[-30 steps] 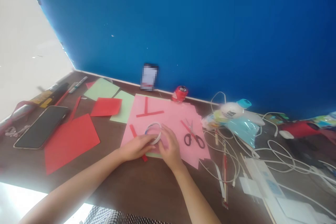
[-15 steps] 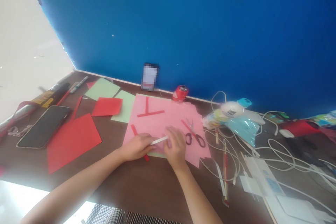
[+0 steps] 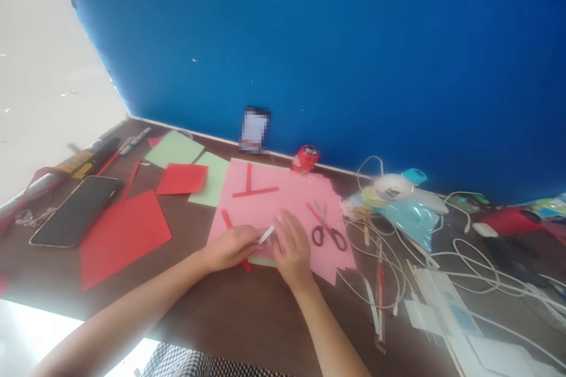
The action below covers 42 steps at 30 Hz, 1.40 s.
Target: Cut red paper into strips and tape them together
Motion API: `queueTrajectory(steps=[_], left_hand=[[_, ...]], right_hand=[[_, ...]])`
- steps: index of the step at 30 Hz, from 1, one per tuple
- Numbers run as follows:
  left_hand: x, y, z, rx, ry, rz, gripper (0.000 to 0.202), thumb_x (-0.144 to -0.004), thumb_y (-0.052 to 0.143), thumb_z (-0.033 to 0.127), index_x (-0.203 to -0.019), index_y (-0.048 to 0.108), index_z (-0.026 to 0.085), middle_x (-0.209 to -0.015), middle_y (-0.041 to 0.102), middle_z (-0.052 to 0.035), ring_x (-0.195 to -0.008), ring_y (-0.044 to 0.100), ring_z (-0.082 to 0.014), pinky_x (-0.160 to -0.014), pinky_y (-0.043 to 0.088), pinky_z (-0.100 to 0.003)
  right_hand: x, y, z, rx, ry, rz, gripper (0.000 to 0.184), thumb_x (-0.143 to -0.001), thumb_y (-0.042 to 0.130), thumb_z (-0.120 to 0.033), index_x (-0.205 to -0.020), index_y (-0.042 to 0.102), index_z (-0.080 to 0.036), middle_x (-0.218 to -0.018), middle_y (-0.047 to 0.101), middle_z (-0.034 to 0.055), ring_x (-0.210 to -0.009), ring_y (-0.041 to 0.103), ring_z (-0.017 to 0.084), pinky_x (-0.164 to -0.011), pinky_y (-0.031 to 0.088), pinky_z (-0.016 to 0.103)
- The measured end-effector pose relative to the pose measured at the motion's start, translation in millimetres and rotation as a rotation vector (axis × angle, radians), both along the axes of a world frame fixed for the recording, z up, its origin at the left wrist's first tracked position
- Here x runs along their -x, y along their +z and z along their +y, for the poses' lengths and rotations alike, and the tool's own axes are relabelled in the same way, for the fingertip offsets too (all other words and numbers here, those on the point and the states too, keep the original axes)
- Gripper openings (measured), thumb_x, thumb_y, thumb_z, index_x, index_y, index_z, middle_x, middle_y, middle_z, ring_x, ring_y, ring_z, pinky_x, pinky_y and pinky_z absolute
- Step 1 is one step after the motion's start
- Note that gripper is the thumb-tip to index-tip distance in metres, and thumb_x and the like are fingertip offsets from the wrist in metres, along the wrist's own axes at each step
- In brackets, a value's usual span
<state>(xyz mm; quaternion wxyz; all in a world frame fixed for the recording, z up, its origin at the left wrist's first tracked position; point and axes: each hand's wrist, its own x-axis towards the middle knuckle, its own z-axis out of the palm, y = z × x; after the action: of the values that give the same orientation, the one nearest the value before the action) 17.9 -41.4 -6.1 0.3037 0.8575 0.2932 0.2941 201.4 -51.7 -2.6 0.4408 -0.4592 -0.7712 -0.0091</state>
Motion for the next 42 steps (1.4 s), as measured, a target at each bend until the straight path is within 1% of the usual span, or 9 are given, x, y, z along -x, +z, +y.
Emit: queueTrajectory(steps=[2,5,10,16,21,29,31,35,42], left_hand=[[-0.7,0.3,-0.8,-0.018,-0.017,-0.008,0.038,-0.089,0.041,0.028,-0.125,0.039,0.019,-0.089,0.059,-0.007,-0.082,0.055,-0.0173,-0.073,0.046,-0.031],[-3.1,0.0,-2.4,-0.01,-0.015,-0.015,0.037,-0.087,0.044,0.028,-0.123,0.04,0.018,-0.097,0.058,-0.0096,-0.089,0.055,-0.0189,-0.077,0.046,-0.033],[-4.9,-2.9,-3.0,0.03,0.01,-0.004,0.022,-0.089,0.038,0.021,-0.107,0.049,0.017,-0.091,0.059,-0.0078,-0.086,0.056,-0.0176,-0.074,0.047,-0.031],[-3.8,0.5,-4.3,0.074,0.03,0.04,0.02,-0.089,0.035,0.02,-0.101,0.05,0.017,-0.088,0.058,-0.0065,-0.081,0.057,-0.0168,-0.072,0.048,-0.031],[-4.2,6.1,-4.6,0.077,0.062,0.015,0.022,-0.09,0.034,0.021,-0.106,0.048,0.017,-0.094,0.056,-0.0079,-0.085,0.055,-0.017,-0.073,0.047,-0.03],[-2.7,1.4,-4.8,0.078,0.078,0.048,0.021,-0.088,0.038,0.025,-0.102,0.052,0.017,-0.086,0.056,-0.0067,-0.075,0.054,-0.0165,-0.068,0.047,-0.031],[-2.6,2.0,-4.7,0.09,0.078,0.059,0.022,-0.089,0.036,0.026,-0.101,0.052,0.016,-0.084,0.056,-0.0065,-0.073,0.054,-0.0161,-0.067,0.047,-0.031],[-2.7,3.7,-4.0,0.079,0.06,0.062,0.025,-0.09,0.037,0.027,-0.106,0.051,0.016,-0.083,0.055,-0.0065,-0.073,0.053,-0.0164,-0.066,0.046,-0.03],[-3.4,2.1,-3.8,0.066,0.071,0.021,0.025,-0.09,0.036,0.025,-0.108,0.051,0.018,-0.086,0.055,-0.0066,-0.078,0.053,-0.0165,-0.07,0.046,-0.03]], right_hand=[[-0.6,0.7,-0.4,-0.029,-0.013,0.036,0.038,-0.082,0.048,-0.011,-0.117,0.054,-0.026,-0.119,0.058,0.0076,-0.111,0.053,0.022,-0.092,0.047,0.042],[-3.1,-0.7,0.7,-0.034,-0.077,0.136,0.033,-0.081,0.05,-0.011,-0.111,0.059,-0.023,-0.113,0.062,0.0085,-0.103,0.059,0.022,-0.087,0.052,0.041],[-4.4,-4.1,1.0,0.08,-0.092,0.34,0.029,-0.079,0.055,-0.019,-0.107,0.06,-0.02,-0.108,0.064,0.0096,-0.095,0.063,0.023,-0.079,0.056,0.04],[-4.0,-2.2,0.0,0.152,-0.048,0.433,0.024,-0.078,0.057,-0.022,-0.101,0.063,-0.02,-0.106,0.065,0.0091,-0.095,0.063,0.024,-0.081,0.055,0.042],[-6.9,-1.5,3.3,0.268,-0.12,0.536,0.024,-0.076,0.059,-0.027,-0.099,0.063,-0.018,-0.1,0.067,0.0104,-0.09,0.064,0.023,-0.077,0.056,0.04],[-8.7,-6.1,8.2,0.47,-0.109,0.594,0.022,-0.079,0.056,-0.032,-0.094,0.062,-0.017,-0.089,0.068,0.0086,-0.08,0.066,0.021,-0.071,0.057,0.036],[-7.5,-6.1,8.2,0.409,-0.103,0.486,0.025,-0.079,0.055,-0.031,-0.1,0.059,-0.017,-0.097,0.066,0.01,-0.09,0.063,0.022,-0.078,0.054,0.04],[-5.6,-4.1,7.2,0.155,-0.021,0.22,0.034,-0.08,0.054,-0.023,-0.114,0.053,-0.021,-0.115,0.059,0.0095,-0.111,0.053,0.023,-0.094,0.044,0.045],[-8.0,-0.3,8.6,0.092,-0.114,0.223,0.031,-0.084,0.046,-0.017,-0.113,0.054,-0.021,-0.104,0.064,0.0083,-0.095,0.061,0.021,-0.082,0.052,0.04]])
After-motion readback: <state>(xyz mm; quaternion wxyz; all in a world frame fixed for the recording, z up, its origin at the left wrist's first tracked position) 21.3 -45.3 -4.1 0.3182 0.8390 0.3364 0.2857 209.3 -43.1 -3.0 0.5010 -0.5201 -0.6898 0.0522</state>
